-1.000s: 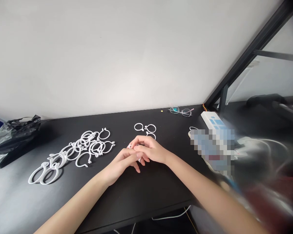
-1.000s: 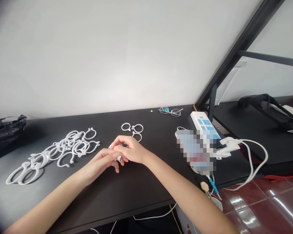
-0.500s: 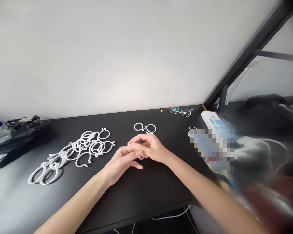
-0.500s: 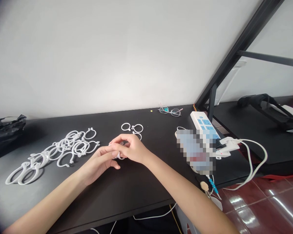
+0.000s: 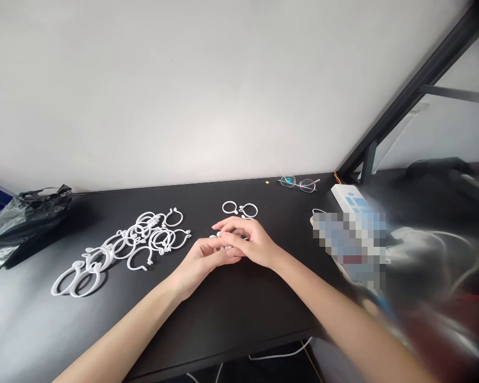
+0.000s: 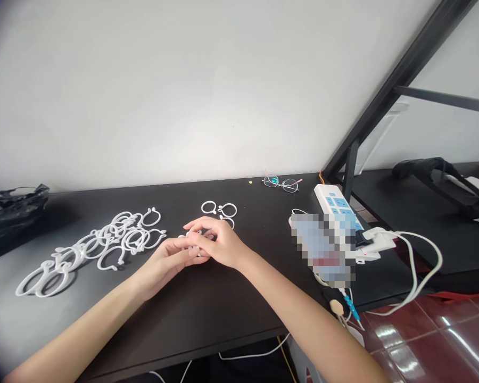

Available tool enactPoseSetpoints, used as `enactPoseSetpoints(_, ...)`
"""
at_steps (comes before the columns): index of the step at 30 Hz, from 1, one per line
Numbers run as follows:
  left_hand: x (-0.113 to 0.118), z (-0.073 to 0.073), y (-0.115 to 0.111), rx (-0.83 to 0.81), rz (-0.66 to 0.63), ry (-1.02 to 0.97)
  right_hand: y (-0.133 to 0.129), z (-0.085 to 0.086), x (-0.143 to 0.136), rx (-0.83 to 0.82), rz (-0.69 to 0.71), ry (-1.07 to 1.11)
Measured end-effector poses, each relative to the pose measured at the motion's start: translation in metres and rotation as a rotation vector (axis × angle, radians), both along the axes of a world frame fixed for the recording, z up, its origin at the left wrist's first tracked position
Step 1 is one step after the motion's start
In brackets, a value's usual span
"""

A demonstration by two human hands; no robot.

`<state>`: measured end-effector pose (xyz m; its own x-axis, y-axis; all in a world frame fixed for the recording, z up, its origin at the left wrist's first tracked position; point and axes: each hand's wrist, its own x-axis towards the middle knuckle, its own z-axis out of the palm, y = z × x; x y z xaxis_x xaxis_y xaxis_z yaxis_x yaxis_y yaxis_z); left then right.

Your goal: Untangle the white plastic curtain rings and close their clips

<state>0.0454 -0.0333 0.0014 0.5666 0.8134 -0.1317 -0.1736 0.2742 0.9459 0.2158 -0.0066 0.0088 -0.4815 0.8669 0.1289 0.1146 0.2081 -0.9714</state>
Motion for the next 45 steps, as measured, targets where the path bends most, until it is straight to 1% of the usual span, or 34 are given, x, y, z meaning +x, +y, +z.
enactPoseSetpoints(3, 0.000, 0.000, 0.000, 0.019, -0.027, 0.030, -0.001, -0.001, 0.001, 0.016, 0.065, -0.028)
enactPoseSetpoints(5, 0.001, 0.001, -0.001, 0.029, -0.026, 0.050, -0.001, -0.002, 0.000, 0.016, 0.074, -0.026)
enactPoseSetpoints(7, 0.001, 0.002, 0.000, 0.038, -0.009, 0.064, -0.001, -0.003, -0.001, 0.025, 0.033, 0.002)
enactPoseSetpoints(11, 0.000, 0.003, 0.001, 0.067, 0.033, 0.080, -0.002, -0.006, -0.003, 0.056, -0.113, 0.027)
enactPoseSetpoints(13, 0.000, 0.003, 0.000, 0.068, 0.028, 0.063, -0.002, -0.006, -0.004, 0.083, -0.138, 0.024)
enactPoseSetpoints(15, -0.001, 0.002, 0.000, 0.048, 0.007, 0.040, -0.003, -0.006, -0.004, 0.082, -0.086, 0.032)
enactPoseSetpoints(20, -0.001, -0.001, 0.000, 0.054, -0.010, 0.057, -0.005, -0.002, -0.004, -0.036, 0.157, 0.026)
enactPoseSetpoints(23, -0.001, -0.001, 0.001, 0.071, -0.018, 0.082, -0.006, -0.001, -0.004, -0.040, 0.219, 0.012)
enactPoseSetpoints(25, 0.000, 0.001, 0.001, 0.063, -0.018, 0.084, -0.006, -0.001, -0.004, -0.011, 0.187, 0.016)
enactPoseSetpoints(30, 0.000, 0.008, 0.001, 0.042, 0.006, 0.057, -0.004, -0.006, -0.007, 0.080, -0.004, 0.058)
enactPoseSetpoints(34, -0.003, 0.006, 0.003, 0.038, 0.033, 0.077, -0.002, -0.010, -0.009, 0.142, -0.129, 0.095)
enactPoseSetpoints(36, -0.007, 0.004, 0.006, 0.081, 0.078, 0.118, 0.000, -0.012, -0.008, 0.147, -0.201, 0.127)
enactPoseSetpoints(38, -0.013, 0.003, 0.010, 0.141, 0.153, 0.183, 0.003, -0.013, -0.006, 0.114, -0.276, 0.183)
enactPoseSetpoints(40, -0.018, 0.004, 0.014, 0.241, 0.233, 0.322, 0.006, -0.014, -0.004, 0.059, -0.340, 0.229)
enactPoseSetpoints(43, -0.025, 0.003, 0.019, 0.530, 0.321, 0.686, 0.011, -0.014, 0.000, 0.009, -0.400, 0.229)
enactPoseSetpoints(45, -0.028, -0.002, 0.021, 0.753, 0.370, 0.931, 0.014, -0.015, 0.002, -0.011, -0.420, 0.212)
